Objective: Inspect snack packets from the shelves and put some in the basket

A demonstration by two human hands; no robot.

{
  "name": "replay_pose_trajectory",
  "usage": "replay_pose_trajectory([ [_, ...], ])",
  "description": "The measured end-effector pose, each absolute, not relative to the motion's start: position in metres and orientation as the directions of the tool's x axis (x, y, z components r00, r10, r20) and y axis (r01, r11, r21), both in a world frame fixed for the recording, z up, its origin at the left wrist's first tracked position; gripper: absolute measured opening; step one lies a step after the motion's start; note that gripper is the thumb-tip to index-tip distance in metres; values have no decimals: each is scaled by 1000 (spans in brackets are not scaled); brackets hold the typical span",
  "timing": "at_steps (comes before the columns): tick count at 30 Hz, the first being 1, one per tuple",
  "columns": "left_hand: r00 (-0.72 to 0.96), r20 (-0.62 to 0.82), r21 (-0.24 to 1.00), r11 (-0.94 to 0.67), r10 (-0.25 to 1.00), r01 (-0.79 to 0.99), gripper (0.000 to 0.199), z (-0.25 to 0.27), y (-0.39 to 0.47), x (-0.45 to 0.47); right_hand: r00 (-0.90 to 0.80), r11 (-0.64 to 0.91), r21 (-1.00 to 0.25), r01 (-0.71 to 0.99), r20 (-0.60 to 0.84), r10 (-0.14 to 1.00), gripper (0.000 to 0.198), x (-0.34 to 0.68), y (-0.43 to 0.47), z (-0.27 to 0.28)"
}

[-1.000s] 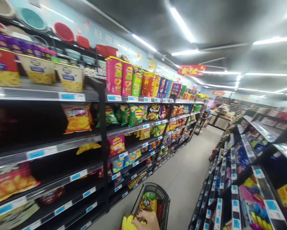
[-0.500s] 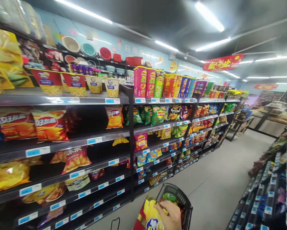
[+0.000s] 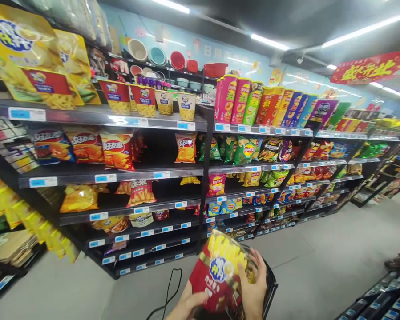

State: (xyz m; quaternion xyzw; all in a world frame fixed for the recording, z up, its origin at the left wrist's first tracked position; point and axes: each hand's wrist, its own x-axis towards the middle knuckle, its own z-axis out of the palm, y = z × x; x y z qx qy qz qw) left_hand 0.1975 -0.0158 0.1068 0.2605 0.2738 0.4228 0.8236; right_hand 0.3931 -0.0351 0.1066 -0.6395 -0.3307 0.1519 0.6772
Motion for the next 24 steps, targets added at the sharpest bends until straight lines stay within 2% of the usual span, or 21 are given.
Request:
replay_pose_trajectory([
  [2,449,-249,667,488,858,-563,101,106,-13,203,623,88,-995,-40,44,781,70,385,-33,98],
  [4,421,-277,673,487,864,-556,104,107,-11,208,496,-15,-973,-232,-132,859,75,370,-33,88],
  [6,413,-301,671,499,859,-549,100,107,-10,211,468,-46,-934,-355,-220,856,79,351,-35,83],
  [11,354,-356,711,497,865,-497,88,101,-9,211,507,41,-823,-567,-309,804,81,316,-36,95],
  [14,332,-384,731,503,862,-461,86,101,-9,212,506,37,-788,-615,-359,784,74,314,-35,110],
  [19,353,-319,741,464,879,-486,74,106,-12,215,544,89,-806,-584,-308,780,64,317,-36,112],
  [24,298,-330,700,444,896,-560,81,109,-14,211,408,2,-873,-488,-226,885,67,318,-41,103],
])
